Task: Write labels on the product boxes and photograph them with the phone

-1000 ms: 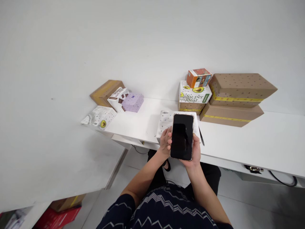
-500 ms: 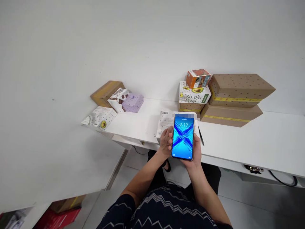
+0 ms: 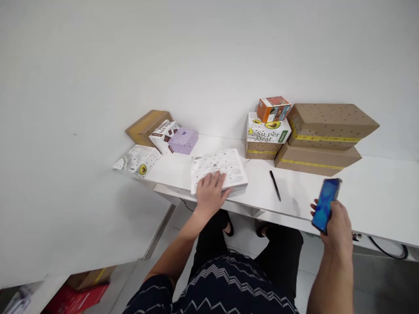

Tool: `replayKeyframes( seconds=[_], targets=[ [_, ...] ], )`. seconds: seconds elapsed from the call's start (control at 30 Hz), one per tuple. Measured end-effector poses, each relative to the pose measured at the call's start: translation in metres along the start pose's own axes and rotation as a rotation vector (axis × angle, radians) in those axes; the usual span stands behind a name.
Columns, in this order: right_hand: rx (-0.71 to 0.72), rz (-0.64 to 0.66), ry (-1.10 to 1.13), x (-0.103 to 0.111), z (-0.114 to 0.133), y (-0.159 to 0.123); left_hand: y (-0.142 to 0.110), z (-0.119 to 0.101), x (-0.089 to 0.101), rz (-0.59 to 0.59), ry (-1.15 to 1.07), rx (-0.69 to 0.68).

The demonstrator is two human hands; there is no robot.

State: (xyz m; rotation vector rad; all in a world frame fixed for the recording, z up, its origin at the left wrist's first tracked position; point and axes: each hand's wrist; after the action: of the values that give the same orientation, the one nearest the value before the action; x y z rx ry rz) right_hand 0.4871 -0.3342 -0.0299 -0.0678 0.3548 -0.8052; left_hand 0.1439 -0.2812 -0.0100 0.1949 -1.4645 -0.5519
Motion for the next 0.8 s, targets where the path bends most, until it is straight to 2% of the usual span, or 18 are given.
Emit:
replayKeyframes(
  seconds=[0.1,0.2,0.27,0.37,0.53,0.67,0.8],
  targets=[
    [0.101,-0.144,-0.491,0.022,-0.007,0.025,-0.009,0.030,0.005,0.087,0.072,0.143],
    [0.260,-0.156,-1.041,0.027,-0.016,0.041,-0.006,0.065,0.008,0.165,0.178,0.341],
    [0.400,-0.171,-1.215,0.025,-0.025,0.049,0.002,0.089,0.006,0.189,0.252,0.470],
    [0.519,-0.134,-1.305,0.022,-0.041,0.058,0.021,0.123,-0.001,0.205,0.331,0.588],
    [0.531,-0.026,-1.407,0.023,-0.054,0.069,0.042,0.162,-0.017,0.171,0.404,0.602],
    [0.514,0.042,-1.428,0.027,-0.051,0.080,0.050,0.175,-0.029,0.149,0.409,0.621],
    [0.522,0.056,-1.407,0.030,-0.051,0.088,0.058,0.171,-0.034,0.069,0.326,0.649]
  ],
)
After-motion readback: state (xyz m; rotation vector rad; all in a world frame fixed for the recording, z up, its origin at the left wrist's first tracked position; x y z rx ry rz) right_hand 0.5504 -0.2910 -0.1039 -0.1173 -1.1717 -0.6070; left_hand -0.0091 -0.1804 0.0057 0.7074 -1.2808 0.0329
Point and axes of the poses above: each hand's wrist, its own y-axis towards the middle knuckle, its own x-axis out of the back of the hand, z = x × y, and after that the axes turned 12 degrees about y, right-handed
